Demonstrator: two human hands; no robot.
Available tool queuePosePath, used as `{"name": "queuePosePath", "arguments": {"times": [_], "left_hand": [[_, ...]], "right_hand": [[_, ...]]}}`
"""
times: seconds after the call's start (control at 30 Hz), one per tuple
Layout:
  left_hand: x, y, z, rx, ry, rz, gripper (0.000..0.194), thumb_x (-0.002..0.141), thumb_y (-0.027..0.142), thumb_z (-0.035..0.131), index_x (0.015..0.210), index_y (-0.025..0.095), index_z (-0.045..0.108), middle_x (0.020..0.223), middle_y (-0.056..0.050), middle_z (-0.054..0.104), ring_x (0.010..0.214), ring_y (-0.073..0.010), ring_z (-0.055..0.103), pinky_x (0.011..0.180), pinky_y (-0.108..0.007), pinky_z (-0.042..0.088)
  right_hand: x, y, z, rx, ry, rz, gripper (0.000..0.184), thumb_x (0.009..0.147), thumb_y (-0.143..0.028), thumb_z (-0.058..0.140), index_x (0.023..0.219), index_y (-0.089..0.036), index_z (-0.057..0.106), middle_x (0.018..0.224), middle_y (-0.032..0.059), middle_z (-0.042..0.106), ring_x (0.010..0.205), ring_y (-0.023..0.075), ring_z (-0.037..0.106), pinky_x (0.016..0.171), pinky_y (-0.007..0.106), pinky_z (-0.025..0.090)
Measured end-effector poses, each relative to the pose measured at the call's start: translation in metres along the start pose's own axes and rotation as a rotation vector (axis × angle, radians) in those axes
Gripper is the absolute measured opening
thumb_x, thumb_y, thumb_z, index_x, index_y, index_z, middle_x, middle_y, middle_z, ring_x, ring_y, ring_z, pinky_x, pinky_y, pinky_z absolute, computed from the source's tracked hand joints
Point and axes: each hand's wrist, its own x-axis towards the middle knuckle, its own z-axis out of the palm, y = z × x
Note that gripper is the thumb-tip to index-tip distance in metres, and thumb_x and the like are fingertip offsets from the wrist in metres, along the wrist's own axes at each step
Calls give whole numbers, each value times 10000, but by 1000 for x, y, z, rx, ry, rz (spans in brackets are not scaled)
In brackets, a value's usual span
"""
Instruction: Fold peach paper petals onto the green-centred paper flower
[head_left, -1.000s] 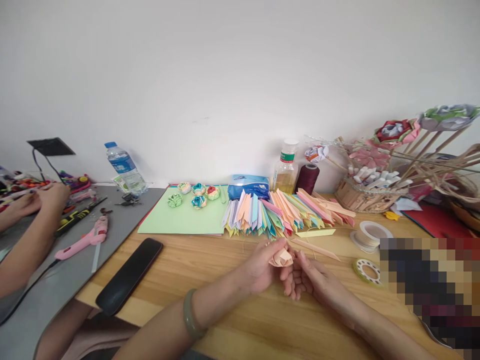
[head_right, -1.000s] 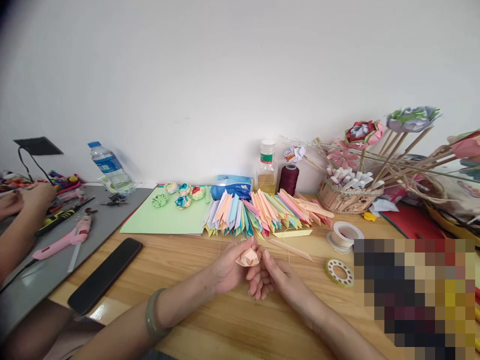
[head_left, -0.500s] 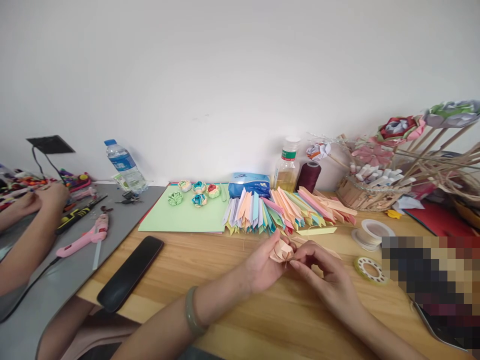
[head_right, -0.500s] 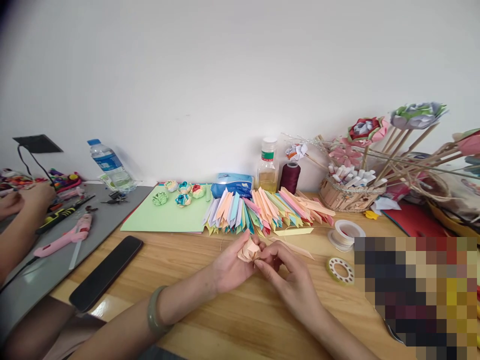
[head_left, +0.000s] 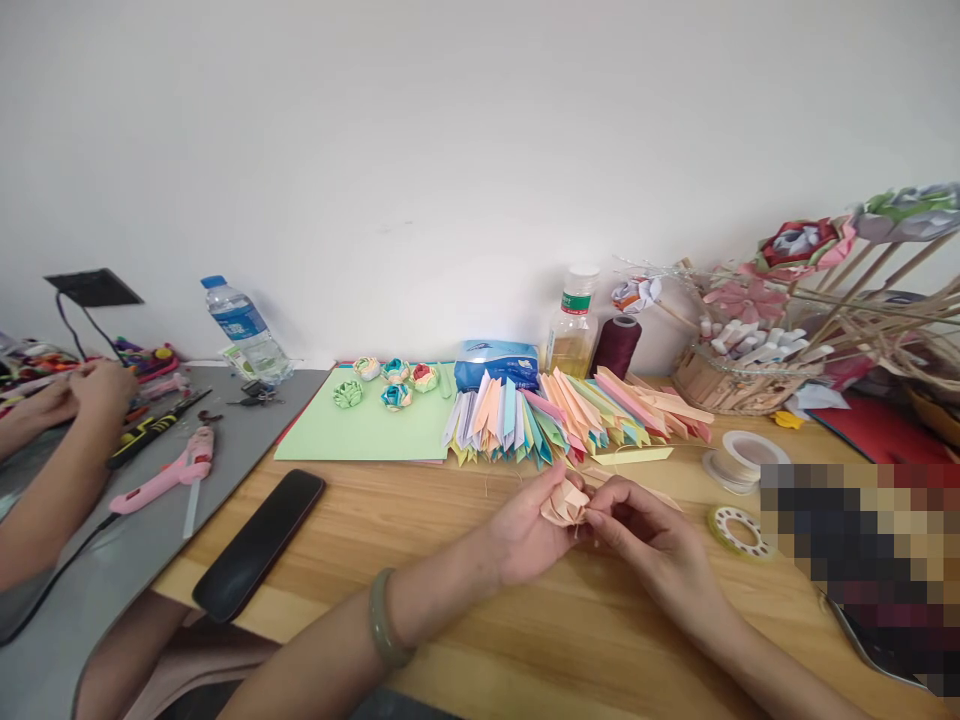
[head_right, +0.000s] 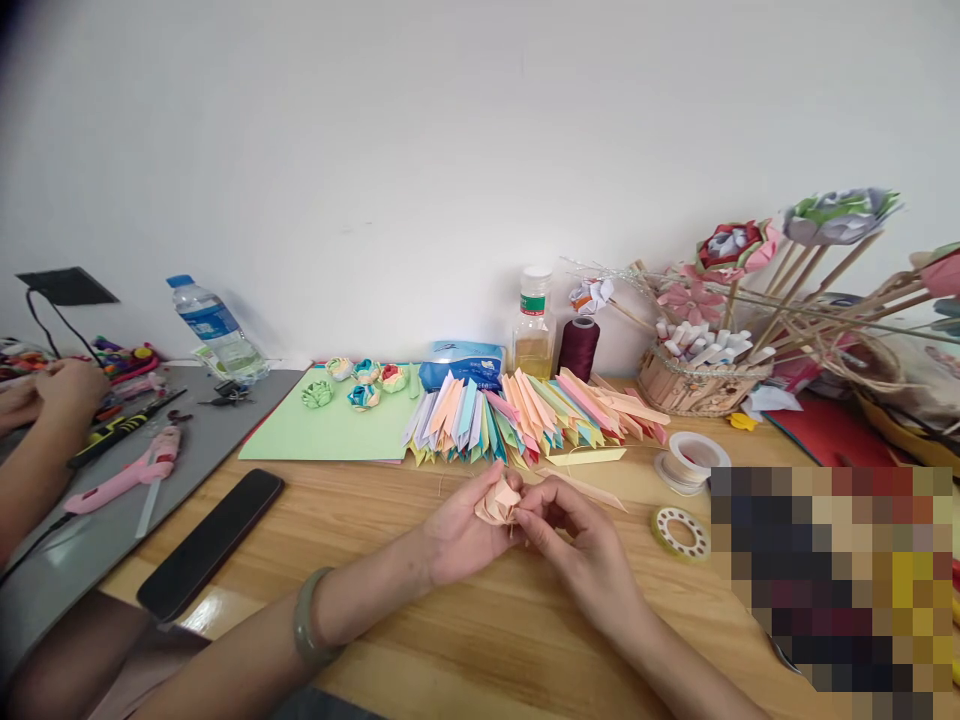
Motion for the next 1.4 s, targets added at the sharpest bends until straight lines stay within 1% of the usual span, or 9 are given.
{"name": "queuePosePath", "arguments": {"times": [0.13, 0.27, 0.43, 0.6, 0.73, 0.83, 1.07, 1.2, 1.4], "left_hand": [[0, 0, 2, 7, 23, -8, 255, 743, 368, 554, 682, 121, 534, 651, -9, 523, 600, -97, 457, 606, -232, 297], [0, 0, 1, 35, 3, 3, 249, 744, 362, 551, 684, 122, 533, 626, -8, 514, 574, -97, 441, 588, -233, 290], [0, 0, -1, 68, -16, 2, 248, 741, 369, 549, 679, 130, 523, 609, -4, 509, 556, -99, 437, 575, -236, 287], [0, 0, -1, 80, -4, -4, 243, 727, 361, 565, 666, 133, 504, 584, 4, 498, 536, -93, 430, 565, -231, 281], [0, 1, -1, 109, -27, -1, 248, 714, 364, 578, 669, 131, 504, 588, 2, 500, 536, -92, 431, 554, -233, 275], [-1, 1, -2, 123, -42, -5, 254, 704, 370, 589, 671, 132, 507, 601, -1, 506, 549, -96, 443, 554, -237, 280], [1, 0, -6, 176, -30, 8, 242, 746, 348, 542, 666, 122, 514, 585, -6, 510, 533, -100, 464, 532, -240, 297], [3, -1, -8, 157, -10, -17, 241, 767, 336, 504, 653, 123, 510, 569, -3, 502, 515, -98, 463, 519, -239, 311], [3, 0, -6, 185, -41, -67, 250, 756, 339, 494, 626, 126, 515, 553, 0, 492, 505, -100, 465, 504, -240, 335]], "right_hand": [[0, 0, 1, 22, 13, 13, 199, 768, -364, 571, 689, -187, 523, 628, -12, 506, 596, 137, 494, 561, 250, 410], [1, 1, 1, 19, 14, 23, 217, 748, -374, 594, 670, -186, 520, 609, -16, 509, 581, 134, 493, 553, 246, 408], [1, -1, 1, 63, -1, 35, 193, 745, -348, 606, 674, -186, 527, 608, -24, 526, 579, 123, 499, 559, 232, 407], [3, -6, 0, 98, -15, 84, 224, 718, -366, 624, 641, -183, 521, 587, -21, 528, 570, 124, 499, 557, 235, 411], [4, -10, 0, 116, -21, 131, 269, 702, -413, 619, 615, -182, 512, 566, -18, 526, 547, 125, 498, 540, 242, 415], [4, -9, -1, 149, -30, 154, 269, 697, -407, 625, 616, -183, 501, 563, -22, 519, 543, 120, 499, 532, 237, 415], [3, -3, -1, 166, -19, 150, 242, 690, -360, 648, 621, -185, 495, 560, -36, 518, 538, 109, 496, 533, 220, 415], [2, -3, -1, 153, -39, 132, 209, 698, -329, 651, 634, -186, 513, 569, -31, 547, 549, 113, 516, 551, 221, 423], [2, -4, 1, 94, -26, 131, 239, 719, -370, 618, 629, -191, 489, 538, -26, 549, 523, 121, 530, 540, 237, 432]]}}
